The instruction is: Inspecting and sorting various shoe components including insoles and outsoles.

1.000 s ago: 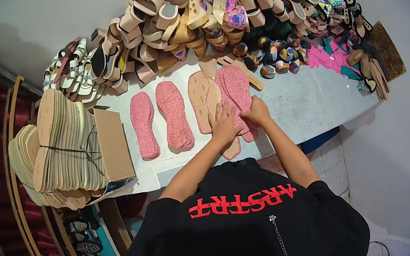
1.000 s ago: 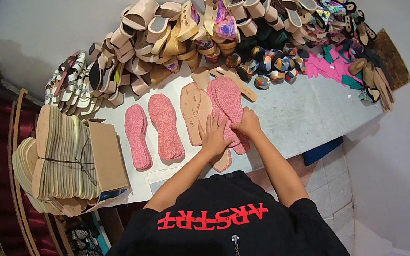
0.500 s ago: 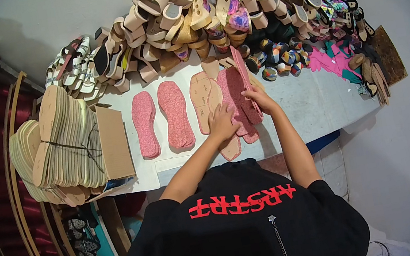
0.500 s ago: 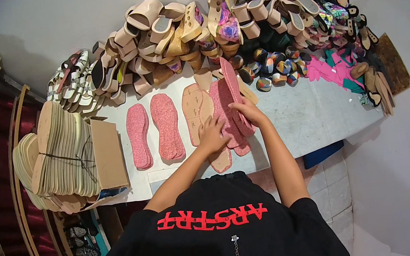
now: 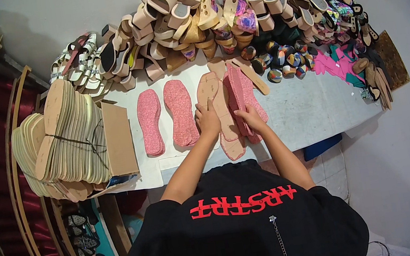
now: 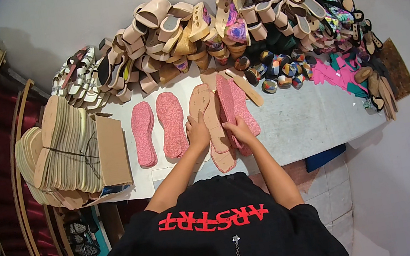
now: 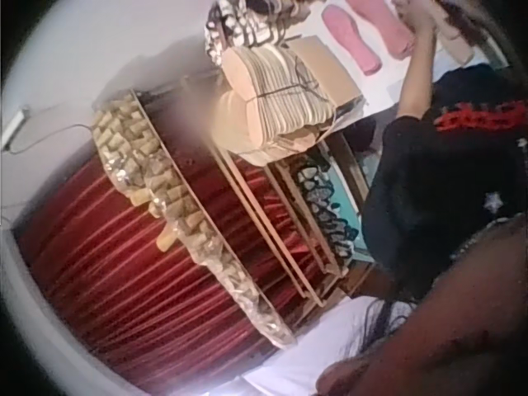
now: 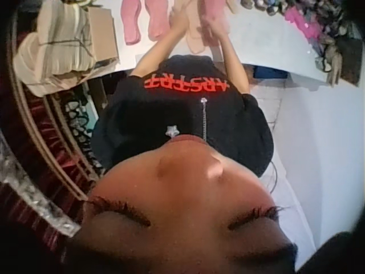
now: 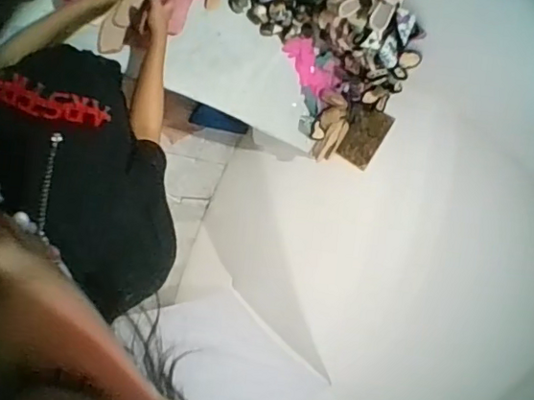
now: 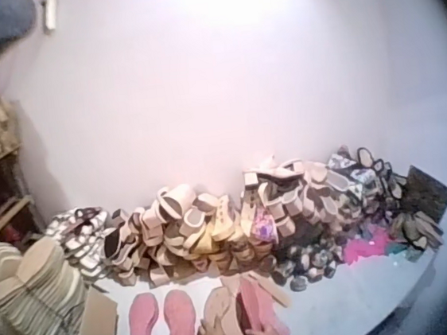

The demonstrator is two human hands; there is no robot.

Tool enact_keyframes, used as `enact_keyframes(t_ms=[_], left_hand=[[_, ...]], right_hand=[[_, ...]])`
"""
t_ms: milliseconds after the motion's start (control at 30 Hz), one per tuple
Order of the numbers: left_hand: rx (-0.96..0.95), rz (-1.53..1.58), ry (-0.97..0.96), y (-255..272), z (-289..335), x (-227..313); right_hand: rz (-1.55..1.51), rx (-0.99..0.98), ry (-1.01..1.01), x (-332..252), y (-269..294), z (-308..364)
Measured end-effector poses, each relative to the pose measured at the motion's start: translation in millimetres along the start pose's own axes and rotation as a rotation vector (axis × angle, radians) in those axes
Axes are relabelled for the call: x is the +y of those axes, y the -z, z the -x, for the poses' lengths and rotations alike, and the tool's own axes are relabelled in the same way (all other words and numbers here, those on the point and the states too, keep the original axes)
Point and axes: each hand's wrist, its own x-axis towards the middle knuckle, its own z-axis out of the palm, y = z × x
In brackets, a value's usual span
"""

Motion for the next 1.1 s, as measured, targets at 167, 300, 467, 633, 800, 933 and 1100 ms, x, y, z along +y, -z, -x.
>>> enact_keyframes(t_ms=[167,300,467,633,800,933,1100], left_hand=[[0.01,0.322,0.044,30,-8,1],[0.129,0.482,-0.073,35,-10,-13],[0.29,0.735,-0.109,47,-4,-35],[0.129,0.934,0.05,63,2,-75],[0.175,0.904,0.103,55,4,-111],[0.155,0.813,0.131,46,3,-119],[0.06,0.627,0.079,66,11,-112]], right_hand=[[-0.052,-0.036,-0.031,-8,-17,-2],[-0.099,0.008,-0.023,-3,-31,-12],[-0.105,0.074,0.035,-16,-58,-14],[-0.117,0.034,0.033,-17,-82,-22],[-0.263,-0.111,-0.029,-35,-116,-16],[-0.082,-0.144,0.058,-37,-129,-18],[-0.075,-0.124,0.049,-33,-133,-19]])
